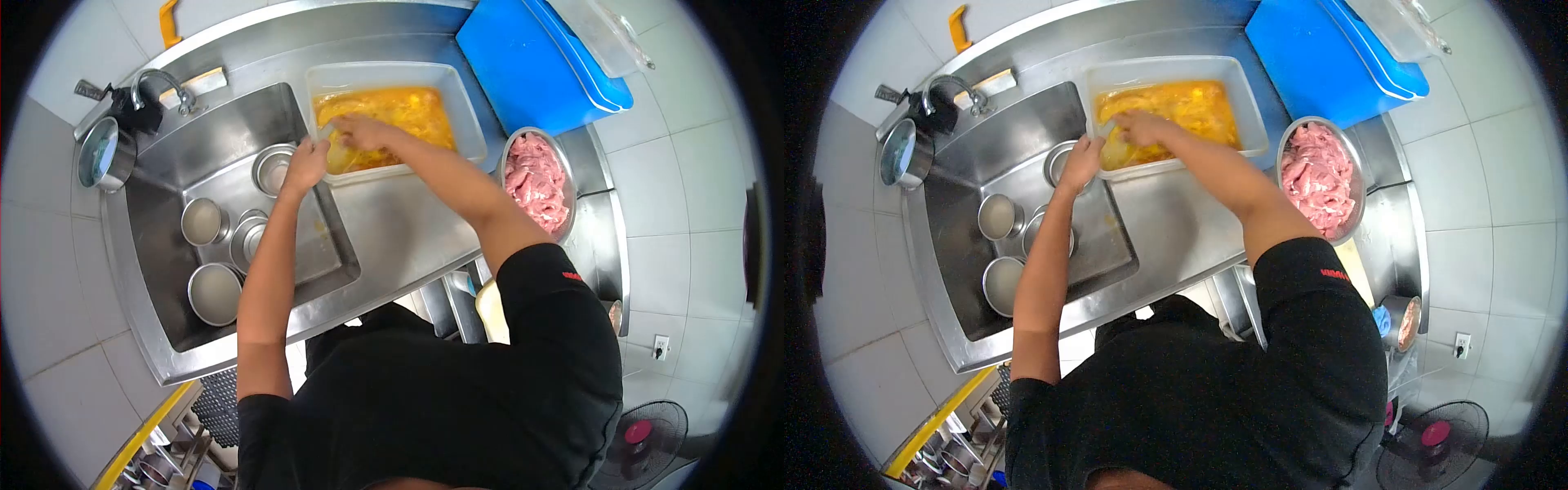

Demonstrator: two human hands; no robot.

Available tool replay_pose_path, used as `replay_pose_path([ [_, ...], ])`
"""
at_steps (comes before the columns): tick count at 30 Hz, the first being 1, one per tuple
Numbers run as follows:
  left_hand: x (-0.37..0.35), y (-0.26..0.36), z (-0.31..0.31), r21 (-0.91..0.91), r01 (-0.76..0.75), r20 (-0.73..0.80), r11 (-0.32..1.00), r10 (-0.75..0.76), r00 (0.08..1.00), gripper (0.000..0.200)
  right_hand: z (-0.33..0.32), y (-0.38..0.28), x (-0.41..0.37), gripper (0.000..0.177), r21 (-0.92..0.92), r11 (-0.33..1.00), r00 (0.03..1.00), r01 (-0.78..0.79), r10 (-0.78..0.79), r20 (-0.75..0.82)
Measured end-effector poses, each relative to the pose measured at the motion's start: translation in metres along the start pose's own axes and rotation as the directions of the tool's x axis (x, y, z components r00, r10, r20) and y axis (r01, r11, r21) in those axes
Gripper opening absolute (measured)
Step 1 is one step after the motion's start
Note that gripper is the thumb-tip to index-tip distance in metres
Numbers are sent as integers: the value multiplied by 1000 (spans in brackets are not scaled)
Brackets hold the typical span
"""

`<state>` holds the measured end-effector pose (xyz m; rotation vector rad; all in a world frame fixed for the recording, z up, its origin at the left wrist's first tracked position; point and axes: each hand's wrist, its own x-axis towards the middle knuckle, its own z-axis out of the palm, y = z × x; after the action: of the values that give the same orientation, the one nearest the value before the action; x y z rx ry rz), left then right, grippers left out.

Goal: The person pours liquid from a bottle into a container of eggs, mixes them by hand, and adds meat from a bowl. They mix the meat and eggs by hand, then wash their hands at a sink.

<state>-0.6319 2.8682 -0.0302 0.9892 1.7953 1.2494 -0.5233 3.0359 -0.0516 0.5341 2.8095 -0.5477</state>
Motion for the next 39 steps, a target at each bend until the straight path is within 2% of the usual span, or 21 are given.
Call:
replay_pose_path([
  [2,1,-11,6,23,40,-102,999,-37,994,48,-12,20,-5,68,-63,995,997,-72,74,24],
  [4,-5,-4,5,52,66,-118,996,-60,991,48,-26,36,-19,81,-139,978,985,-154,163,59],
  [5,-6,2,5,87,76,-131,993,-64,989,48,-30,44,-26,81,-141,977,983,-157,169,70],
  [7,-4,-5,9,74,60,-138,995,-50,989,48,-36,59,-39,90,-158,922,926,-353,368,82],
  [11,0,-5,10,54,11,-137,998,-4,991,47,-54,73,-64,90,-208,871,858,-444,481,181],
  [13,-3,-6,8,75,12,-134,997,-1,991,47,-53,84,-66,91,-282,835,787,-472,543,292],
  [15,-4,-4,9,110,24,-156,994,-7,988,47,-42,94,-71,90,-261,839,810,-478,536,238],
  [18,0,-5,11,159,51,-156,986,-26,987,49,-45,69,-81,83,-273,827,808,-491,550,212],
  [20,-5,1,12,135,19,-168,991,4,986,51,-38,61,-85,81,-270,841,822,-469,528,216],
  [22,-17,17,4,173,20,-135,985,4,991,52,-30,57,-86,71,-246,764,720,-596,645,257],
  [23,-23,24,2,208,-5,-92,978,25,995,53,-27,54,-88,71,-250,769,721,-589,639,267],
  [25,-14,16,7,181,60,-132,982,-36,991,54,-28,45,-96,71,-187,810,747,-556,586,314],
  [26,-9,11,8,155,115,-164,981,-89,982,55,-19,52,-94,68,-264,785,756,-560,615,224],
  [29,-11,15,3,122,132,-121,984,-117,986,57,-35,37,-95,70,-260,843,801,-471,532,275],
  [30,-10,16,1,124,129,-122,984,-114,986,57,-37,39,-93,70,-258,844,803,-471,531,271],
  [32,-7,16,-4,132,101,-17,986,-100,995,58,-44,46,-88,71,-241,841,840,-484,524,142],
  [36,4,-1,-1,211,84,11,974,-88,996,58,-32,60,-76,59,-350,823,846,-446,516,134],
  [38,-2,6,0,152,79,-79,985,-68,995,57,-38,45,-83,71,-233,880,892,-413,443,92],
  [39,-3,6,1,150,71,-77,986,-60,995,57,-33,49,-82,71,-235,878,891,-418,446,85],
])
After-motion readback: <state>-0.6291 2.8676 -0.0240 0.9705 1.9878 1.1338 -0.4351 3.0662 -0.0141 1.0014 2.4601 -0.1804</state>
